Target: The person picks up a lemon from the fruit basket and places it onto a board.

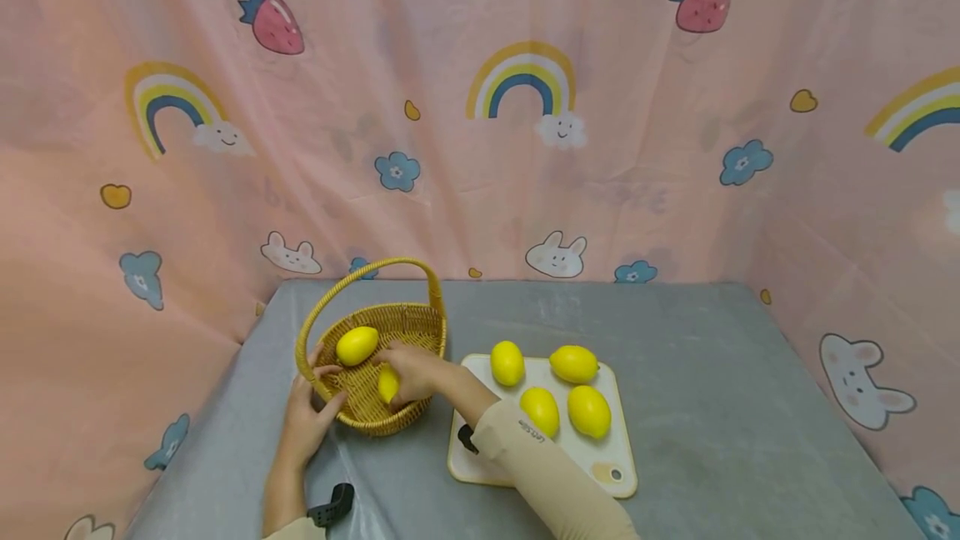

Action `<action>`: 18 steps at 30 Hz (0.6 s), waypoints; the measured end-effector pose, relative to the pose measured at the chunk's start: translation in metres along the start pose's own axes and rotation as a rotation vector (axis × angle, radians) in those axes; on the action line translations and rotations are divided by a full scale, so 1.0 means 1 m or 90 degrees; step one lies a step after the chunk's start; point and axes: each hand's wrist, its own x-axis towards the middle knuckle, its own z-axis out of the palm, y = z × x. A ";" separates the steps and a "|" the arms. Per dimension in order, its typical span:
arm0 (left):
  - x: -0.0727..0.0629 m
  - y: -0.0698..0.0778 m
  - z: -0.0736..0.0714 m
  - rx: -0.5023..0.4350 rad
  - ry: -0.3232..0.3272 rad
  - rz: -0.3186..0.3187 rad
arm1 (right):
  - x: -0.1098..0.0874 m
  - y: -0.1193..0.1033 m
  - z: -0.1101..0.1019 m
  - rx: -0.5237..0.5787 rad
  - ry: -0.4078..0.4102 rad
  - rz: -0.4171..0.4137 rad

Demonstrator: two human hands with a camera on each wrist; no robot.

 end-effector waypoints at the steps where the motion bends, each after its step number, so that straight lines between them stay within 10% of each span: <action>1: 0.000 0.000 0.000 -0.002 0.000 0.002 | 0.000 0.001 0.000 0.008 0.005 -0.005; 18: -0.002 0.003 -0.001 -0.014 -0.004 -0.005 | -0.037 0.023 -0.023 0.370 0.146 -0.082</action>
